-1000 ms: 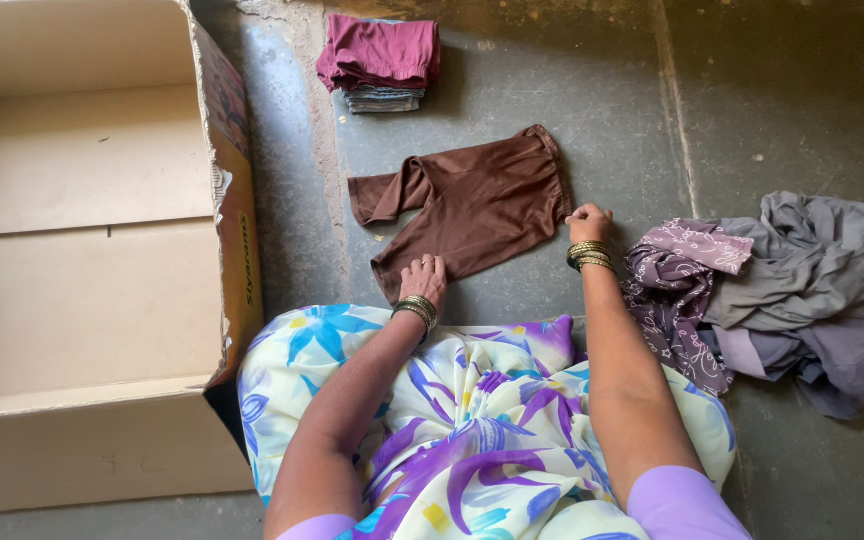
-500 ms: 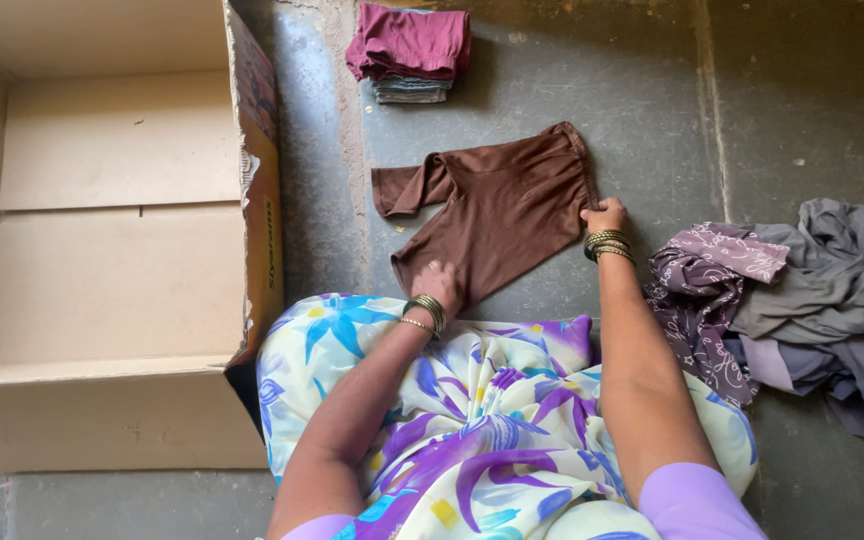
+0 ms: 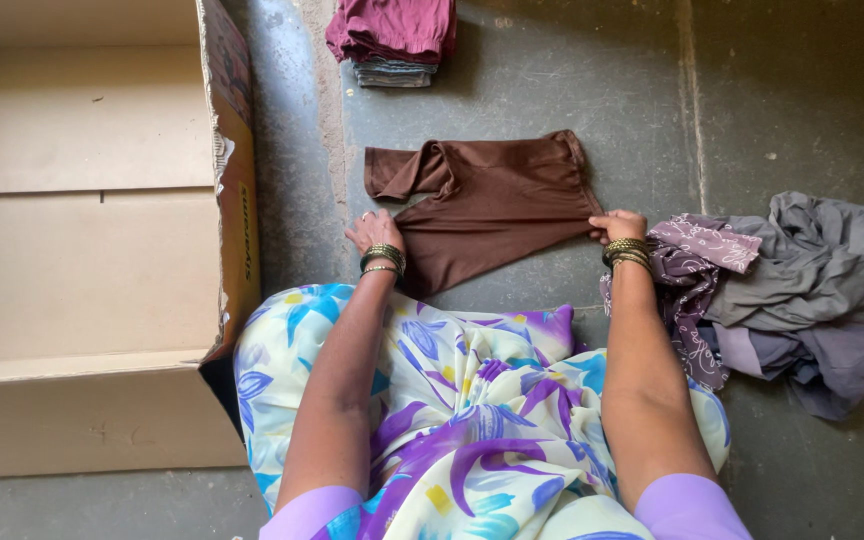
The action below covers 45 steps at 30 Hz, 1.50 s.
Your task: The person sits on the floor and folds a maroon short and a brown top by hand. Each item is smoothed, folded into a compact rectangle, and placed on a growing stack next to a cardboard box.
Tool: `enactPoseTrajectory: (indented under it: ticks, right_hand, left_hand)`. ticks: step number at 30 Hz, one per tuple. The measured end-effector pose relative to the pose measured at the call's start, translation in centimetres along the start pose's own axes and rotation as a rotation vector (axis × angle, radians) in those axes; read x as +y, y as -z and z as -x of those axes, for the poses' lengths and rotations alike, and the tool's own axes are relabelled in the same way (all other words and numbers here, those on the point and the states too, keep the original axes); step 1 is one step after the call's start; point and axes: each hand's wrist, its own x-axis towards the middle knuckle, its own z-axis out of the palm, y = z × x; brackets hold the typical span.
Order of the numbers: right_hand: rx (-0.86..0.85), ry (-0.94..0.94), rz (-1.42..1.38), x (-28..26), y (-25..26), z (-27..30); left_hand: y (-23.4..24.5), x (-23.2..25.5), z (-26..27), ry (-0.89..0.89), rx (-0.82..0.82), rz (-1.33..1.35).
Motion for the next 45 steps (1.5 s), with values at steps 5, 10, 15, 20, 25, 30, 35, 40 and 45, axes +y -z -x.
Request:
enactPoseTrajectory:
  ticks: [5, 10, 15, 20, 25, 30, 35, 40, 45]
  right_hand:
    - [0.162, -0.042, 0.373, 1.0, 1.6, 2.4]
    - [0.492, 0.58, 0.657, 0.5, -4.1, 4.6]
    - [0.263, 0.667, 0.663, 1.2, -6.6, 6.4]
    - [0.231, 0.716, 0.754, 3.0, -5.2, 6.5]
    - [0.233, 0.531, 0.769, 2.8, -6.9, 7.1]
    - [0.181, 0.883, 0.887, 1.4, -13.1, 11.9]
    - [-0.012, 1.015, 1.057, 2.7, -17.3, 16.0]
    - [0.092, 0.834, 1.145, 4.5, -15.2, 14.4]
    - [0.278, 0.617, 1.107, 5.1, -12.9, 13.0]
  left_hand:
    - [2.1, 2.4, -1.6, -0.001, 0.209, -0.013]
    - [1.7, 5.1, 6.0, -0.384, 0.064, 0.126]
    - [-0.5, 5.3, 12.1, -0.582, -0.061, -0.047]
    - [-0.8, 4.5, 10.1, -0.579, -0.231, -0.187]
    - [1.2, 3.7, 10.9, -0.501, -0.333, -0.269]
    - [2.7, 3.9, 10.1, -0.442, -0.126, -0.006]
    - [3.1, 4.0, 8.7, -0.267, -0.201, -0.021]
    - [5.3, 3.9, 8.2, -0.163, -0.431, -0.017]
    - [7.5, 4.2, 8.5, -0.158, -0.487, -0.051]
